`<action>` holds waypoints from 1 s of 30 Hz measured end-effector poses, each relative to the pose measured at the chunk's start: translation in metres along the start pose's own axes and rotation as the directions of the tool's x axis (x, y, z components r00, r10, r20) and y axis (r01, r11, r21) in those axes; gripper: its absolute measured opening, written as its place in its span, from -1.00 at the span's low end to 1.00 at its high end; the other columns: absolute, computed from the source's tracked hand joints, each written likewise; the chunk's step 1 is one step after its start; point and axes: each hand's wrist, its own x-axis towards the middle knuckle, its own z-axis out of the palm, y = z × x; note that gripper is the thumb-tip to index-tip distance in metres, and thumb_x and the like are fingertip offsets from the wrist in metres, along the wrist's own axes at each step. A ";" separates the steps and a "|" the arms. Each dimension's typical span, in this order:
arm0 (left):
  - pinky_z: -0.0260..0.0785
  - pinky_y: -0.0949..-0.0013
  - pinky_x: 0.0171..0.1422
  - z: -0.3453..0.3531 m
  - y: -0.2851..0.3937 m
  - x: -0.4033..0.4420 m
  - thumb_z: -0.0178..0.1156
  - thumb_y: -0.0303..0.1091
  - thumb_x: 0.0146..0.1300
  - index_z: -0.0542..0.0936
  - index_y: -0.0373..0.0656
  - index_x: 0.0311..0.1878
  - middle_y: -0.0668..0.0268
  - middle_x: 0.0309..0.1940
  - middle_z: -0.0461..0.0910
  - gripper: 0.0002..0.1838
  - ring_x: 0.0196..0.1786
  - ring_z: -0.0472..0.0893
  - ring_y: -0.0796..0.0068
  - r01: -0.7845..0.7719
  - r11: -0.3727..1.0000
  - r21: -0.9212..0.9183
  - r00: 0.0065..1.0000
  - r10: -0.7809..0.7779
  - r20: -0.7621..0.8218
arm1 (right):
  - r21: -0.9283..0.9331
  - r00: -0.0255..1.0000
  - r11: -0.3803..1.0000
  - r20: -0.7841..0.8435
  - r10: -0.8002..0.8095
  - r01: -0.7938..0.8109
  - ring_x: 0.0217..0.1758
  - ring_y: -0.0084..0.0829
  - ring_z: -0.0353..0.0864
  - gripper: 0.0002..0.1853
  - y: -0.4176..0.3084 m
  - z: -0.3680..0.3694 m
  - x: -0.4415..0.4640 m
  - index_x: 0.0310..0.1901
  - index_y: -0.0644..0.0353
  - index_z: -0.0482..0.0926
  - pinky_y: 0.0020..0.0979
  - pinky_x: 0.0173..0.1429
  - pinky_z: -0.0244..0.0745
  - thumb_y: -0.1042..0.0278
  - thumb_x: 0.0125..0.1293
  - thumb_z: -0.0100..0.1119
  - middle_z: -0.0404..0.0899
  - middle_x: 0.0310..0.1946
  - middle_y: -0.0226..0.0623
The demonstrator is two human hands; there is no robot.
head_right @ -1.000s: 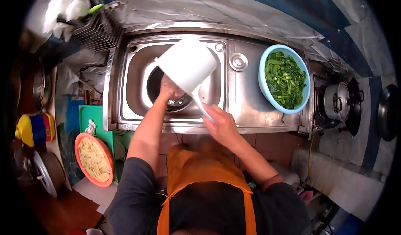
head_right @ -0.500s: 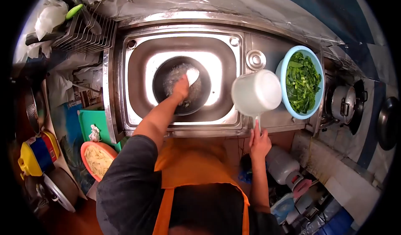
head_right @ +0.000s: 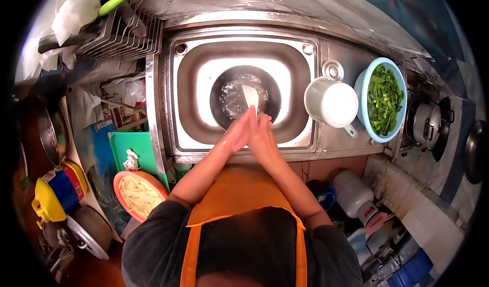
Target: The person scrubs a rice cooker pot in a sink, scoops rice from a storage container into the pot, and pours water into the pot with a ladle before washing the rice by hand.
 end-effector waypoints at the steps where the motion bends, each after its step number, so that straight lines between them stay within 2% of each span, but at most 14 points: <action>1: 0.33 0.32 0.17 0.000 0.001 -0.005 0.04 -0.21 0.34 0.42 -0.21 0.11 0.17 0.01 0.47 -0.63 0.08 0.45 0.38 -0.008 0.999 0.050 1.000 0.008 0.014 | -0.017 0.998 0.999 0.055 0.042 -0.042 -0.10 0.10 0.44 -0.39 0.003 0.002 0.005 0.26 0.43 0.09 -0.13 -0.01 0.44 0.57 0.14 0.00 0.29 -0.09 0.19; 2: 0.32 0.33 0.16 0.004 0.010 -0.018 0.11 -0.29 0.26 0.48 -0.18 0.03 0.19 -0.04 0.49 -0.69 0.04 0.46 0.38 -0.186 0.818 0.544 0.965 0.258 -0.057 | -0.082 0.991 0.992 0.087 0.103 -0.096 -0.13 0.09 0.44 -0.39 0.009 0.002 0.012 0.25 0.44 0.11 -0.12 -0.04 0.44 0.60 0.12 -0.02 0.29 -0.12 0.18; 3: 0.30 0.33 0.16 0.003 0.022 -0.033 0.18 -0.38 0.18 0.54 -0.16 -0.05 0.21 -0.09 0.50 -0.74 0.00 0.47 0.37 -0.223 0.390 0.893 0.871 0.490 0.004 | -0.148 0.979 0.978 0.116 0.167 -0.149 -0.17 0.08 0.45 -0.40 0.017 0.001 0.018 0.24 0.45 0.12 -0.11 -0.07 0.45 0.63 0.10 -0.03 0.29 -0.16 0.17; 4: 0.26 0.25 0.13 -0.018 0.028 -0.031 0.22 -0.54 -0.01 0.58 -0.14 -0.17 0.20 -0.12 0.48 -0.73 -0.08 0.48 0.30 -0.313 -0.105 0.944 0.548 0.791 0.270 | -0.237 0.960 0.959 0.193 0.204 -0.156 -0.09 0.09 0.46 -0.40 0.025 -0.001 0.025 0.22 0.46 0.14 -0.11 -0.05 0.46 0.67 0.07 -0.05 0.33 -0.14 0.19; 5: 0.22 0.21 0.09 -0.009 0.054 -0.046 0.20 -0.55 -0.06 0.55 -0.16 -0.13 0.17 -0.08 0.45 -0.66 -0.10 0.43 0.22 -0.177 -0.234 0.956 0.466 0.835 0.291 | -0.261 0.932 0.955 0.291 0.218 -0.142 -0.07 0.09 0.45 -0.41 0.026 0.000 0.033 0.21 0.47 0.16 -0.12 -0.05 0.47 0.67 0.07 -0.04 0.35 -0.14 0.18; 7: 0.20 0.23 0.07 -0.025 0.068 -0.040 0.16 -0.57 -0.04 0.47 -0.14 0.02 0.15 -0.06 0.45 -0.54 -0.09 0.36 0.18 -0.065 -0.124 0.990 0.291 0.947 0.137 | -0.303 0.848 0.947 0.471 0.244 -0.104 -0.01 0.09 0.44 -0.44 0.026 0.001 0.051 0.18 0.50 0.19 -0.12 -0.04 0.48 0.67 0.06 -0.04 0.38 -0.13 0.17; 9: 0.22 0.24 0.13 -0.062 0.067 -0.015 0.14 -0.59 -0.05 0.44 -0.17 0.08 0.13 -0.04 0.45 -0.49 -0.04 0.40 0.12 -0.058 0.064 0.996 0.410 0.912 -0.035 | -0.386 0.866 0.922 0.460 0.197 -0.005 -0.10 -0.01 0.54 -0.64 0.031 0.029 0.059 -0.01 0.51 0.36 -0.22 -0.10 0.54 0.56 0.12 -0.03 0.44 -0.16 0.14; 11: 0.24 0.27 0.20 -0.087 0.065 0.011 0.10 -0.63 -0.06 0.43 -0.21 0.12 0.08 -0.03 0.46 -0.45 0.04 0.44 0.06 -0.159 0.088 0.983 0.484 0.875 0.000 | -0.482 0.898 0.875 0.404 0.175 0.047 -0.15 -0.08 0.58 -0.74 0.027 0.058 0.069 -0.15 0.46 0.47 -0.28 -0.17 0.57 0.50 0.15 -0.03 0.46 -0.17 0.08; 12: 0.24 0.28 0.23 -0.088 0.061 0.017 0.04 -0.68 -0.06 0.44 -0.24 0.09 0.04 -0.02 0.46 -0.47 0.10 0.46 0.05 -0.103 0.150 0.983 0.506 0.859 -0.078 | -0.417 0.951 0.908 0.297 0.088 0.046 -0.29 -0.06 0.62 -0.59 0.043 0.077 0.077 0.06 0.45 0.35 -0.22 -0.22 0.56 0.30 0.32 -0.20 0.42 -0.13 0.20; 15: 0.25 0.25 0.22 -0.074 0.063 0.008 0.00 -0.70 -0.06 0.46 -0.27 0.06 0.03 -0.02 0.47 -0.50 0.08 0.46 0.03 -0.108 0.158 0.981 0.504 0.860 -0.083 | -0.471 0.919 0.879 0.312 0.242 -0.071 -0.27 -0.08 0.62 -0.58 0.052 0.081 0.121 0.07 0.44 0.36 -0.20 -0.21 0.57 0.28 0.32 -0.19 0.42 -0.12 0.16; 20: 0.26 0.24 0.20 -0.070 0.065 0.013 -0.01 -0.71 -0.06 0.46 -0.29 0.04 0.04 -0.02 0.47 -0.51 0.06 0.47 0.02 -0.059 0.170 0.984 0.460 0.879 -0.125 | -0.539 0.947 0.831 0.318 0.051 0.136 -0.35 -0.11 0.64 -0.60 0.033 0.083 0.060 0.01 0.49 0.37 -0.25 -0.32 0.59 0.30 0.33 -0.19 0.50 -0.30 0.05; 23: 0.26 0.24 0.20 -0.070 0.055 0.005 -0.02 -0.71 -0.05 0.46 -0.28 0.04 0.04 -0.02 0.47 -0.51 0.06 0.47 0.01 -0.038 0.193 0.980 0.482 0.863 -0.151 | -0.460 0.949 0.886 0.250 0.192 -0.059 -0.32 -0.12 0.64 -0.55 0.063 0.095 0.104 0.10 0.51 0.30 -0.27 -0.34 0.59 0.29 0.30 -0.15 0.46 -0.21 0.10; 24: 0.26 0.24 0.20 -0.069 0.057 0.004 -0.02 -0.70 -0.05 0.46 -0.28 0.04 0.04 -0.02 0.47 -0.51 0.06 0.46 0.01 -0.035 0.196 0.980 0.487 0.859 -0.155 | -0.536 0.896 0.844 0.362 0.257 -0.025 -0.30 -0.15 0.64 -0.49 0.060 0.092 0.114 0.15 0.49 0.27 -0.26 -0.30 0.59 0.24 0.28 -0.10 0.42 -0.17 0.11; 30: 0.28 0.23 0.19 -0.069 0.058 0.008 -0.04 -0.71 -0.06 0.46 -0.27 0.07 0.04 -0.03 0.47 -0.49 0.07 0.46 0.01 -0.024 0.186 0.982 0.481 0.864 -0.152 | -0.546 0.943 0.835 0.310 0.125 0.069 -0.29 -0.12 0.62 -0.53 0.047 0.113 0.085 0.09 0.45 0.32 -0.24 -0.26 0.58 0.20 0.30 -0.08 0.45 -0.26 0.06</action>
